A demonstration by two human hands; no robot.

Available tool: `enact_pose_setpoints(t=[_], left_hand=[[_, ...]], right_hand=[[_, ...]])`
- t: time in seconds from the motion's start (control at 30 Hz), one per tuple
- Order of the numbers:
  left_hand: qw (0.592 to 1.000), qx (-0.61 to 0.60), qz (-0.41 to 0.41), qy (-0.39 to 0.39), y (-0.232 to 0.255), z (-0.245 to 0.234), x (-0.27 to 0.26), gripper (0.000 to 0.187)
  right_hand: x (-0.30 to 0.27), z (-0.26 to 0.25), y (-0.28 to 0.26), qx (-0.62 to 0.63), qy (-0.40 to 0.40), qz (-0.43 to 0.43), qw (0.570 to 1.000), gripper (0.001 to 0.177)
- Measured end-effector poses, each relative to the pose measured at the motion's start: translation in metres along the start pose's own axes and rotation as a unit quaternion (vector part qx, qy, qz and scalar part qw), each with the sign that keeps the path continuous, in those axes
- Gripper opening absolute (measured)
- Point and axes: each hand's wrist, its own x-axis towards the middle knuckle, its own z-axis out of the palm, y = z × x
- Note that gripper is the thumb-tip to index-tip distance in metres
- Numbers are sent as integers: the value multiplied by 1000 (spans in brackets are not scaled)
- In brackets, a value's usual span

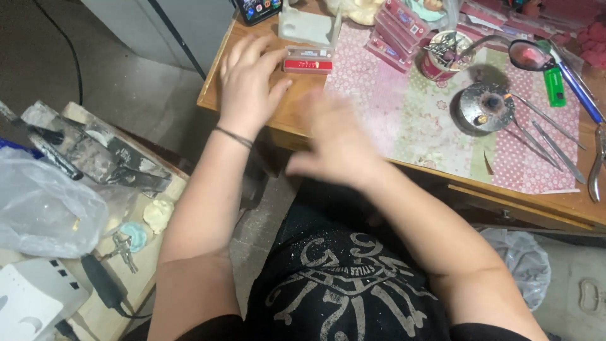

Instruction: The person works on a dental mold held in a metal articulator, using a metal tool to scrape and shape the material. They then handle a separate piece of light-colored putty, kneading and shaping it by hand on the work surface.

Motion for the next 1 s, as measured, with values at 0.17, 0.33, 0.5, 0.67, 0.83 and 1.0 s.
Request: enact_pose_setpoints(t=[0.17,0.33,0.5,0.67,0.83,1.0], left_hand=[[997,-11,21,-77,-16,7,25,21],[997,-33,20,-65,-20,14,17,27],[993,-103,52,-31,-11,7,10,25],[950,-301,20,-81,40,-5,-4,41],[864,-477,-76,-145,98,9,-17,71],[885,-448,1,-130,137,26,-12,61]], right_hand=[[-8,28,-11,153,31,-513,844,51],[28,27,47,139,174,-268,937,37],[42,34,80,199,197,-86,956,49],[16,36,100,594,73,-109,794,48],[-49,7,115,540,131,-53,830,28],[-95,2,153,426,163,-27,890,32]])
